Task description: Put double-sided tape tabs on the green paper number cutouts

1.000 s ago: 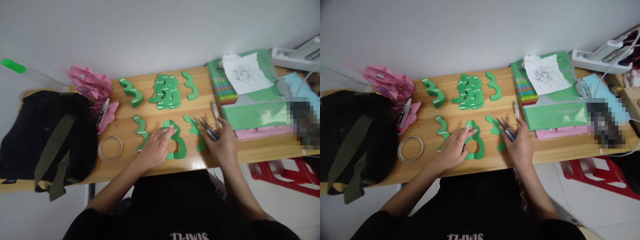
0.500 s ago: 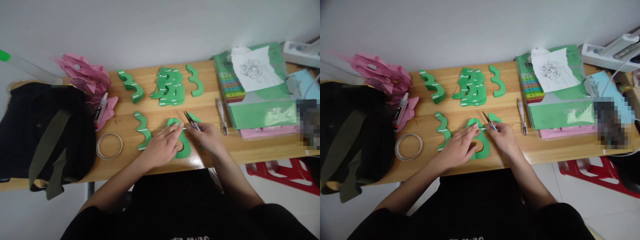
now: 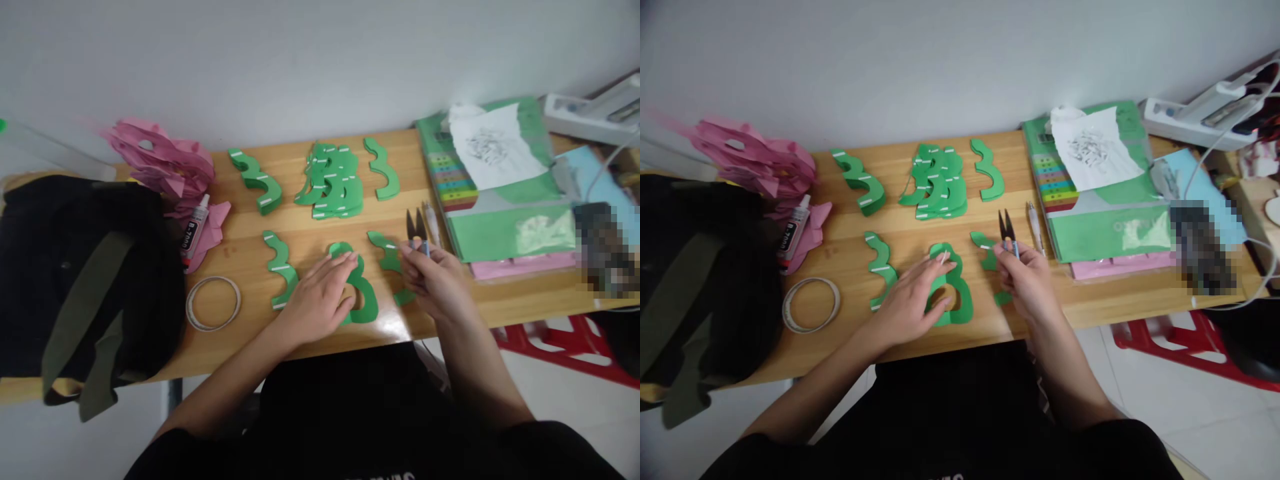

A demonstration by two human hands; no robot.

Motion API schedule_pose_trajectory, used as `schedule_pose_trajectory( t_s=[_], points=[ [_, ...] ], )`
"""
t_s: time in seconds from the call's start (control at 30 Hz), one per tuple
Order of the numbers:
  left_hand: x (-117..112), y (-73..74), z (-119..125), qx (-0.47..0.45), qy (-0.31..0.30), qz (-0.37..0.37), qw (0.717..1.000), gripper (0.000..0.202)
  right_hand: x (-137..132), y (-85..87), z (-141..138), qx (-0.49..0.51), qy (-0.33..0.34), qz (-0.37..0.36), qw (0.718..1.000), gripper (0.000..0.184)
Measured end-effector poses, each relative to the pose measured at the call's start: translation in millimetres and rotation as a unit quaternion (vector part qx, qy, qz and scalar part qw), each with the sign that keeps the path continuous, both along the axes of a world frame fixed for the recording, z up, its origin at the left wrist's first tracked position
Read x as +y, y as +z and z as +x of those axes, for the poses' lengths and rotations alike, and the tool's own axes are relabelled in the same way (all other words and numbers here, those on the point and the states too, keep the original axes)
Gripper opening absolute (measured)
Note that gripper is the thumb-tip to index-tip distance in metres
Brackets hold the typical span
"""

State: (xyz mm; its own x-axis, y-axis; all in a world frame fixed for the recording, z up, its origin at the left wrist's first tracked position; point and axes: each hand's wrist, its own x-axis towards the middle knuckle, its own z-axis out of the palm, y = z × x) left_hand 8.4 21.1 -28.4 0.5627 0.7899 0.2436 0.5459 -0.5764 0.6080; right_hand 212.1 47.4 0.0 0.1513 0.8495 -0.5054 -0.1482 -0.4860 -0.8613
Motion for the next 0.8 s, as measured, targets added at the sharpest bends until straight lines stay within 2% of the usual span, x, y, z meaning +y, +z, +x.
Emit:
schedule_pose_trajectory(
  t_s=[0.1,0.17,0.27,0.37,0.47,0.57,0.8],
  points=[
    [-3,10.2,-2,-0.01,0.03,0.014,0.999,0.072,-4,7.6,19,-0.037,-0.036,0.014,0.999,0.042],
    [-7,18.0,0,-0.021,0.035,0.017,0.999,0.075,-9,8.0,33,-0.071,-0.029,0.003,0.997,0.041],
    [-14,29.0,8,-0.034,0.002,0.029,0.999,0.076,-22,5.4,53,-0.128,0.023,-0.021,0.991,0.036],
    [-22,34.8,21,-0.001,-0.068,0.036,0.997,0.065,-36,3.0,61,-0.16,0.098,-0.038,0.981,0.033],
    [-30,31.6,34,0.06,-0.13,0.059,0.988,0.045,-46,0.1,59,-0.149,0.149,-0.053,0.976,0.032],
    [-35,23.1,41,0.093,-0.155,0.096,0.979,0.03,-49,-4.5,54,-0.154,0.176,-0.065,0.97,0.034],
    [-37,13.1,47,0.138,-0.154,0.083,0.975,0.04,-46,-11.6,53,-0.189,0.214,-0.052,0.957,0.032]
  ],
)
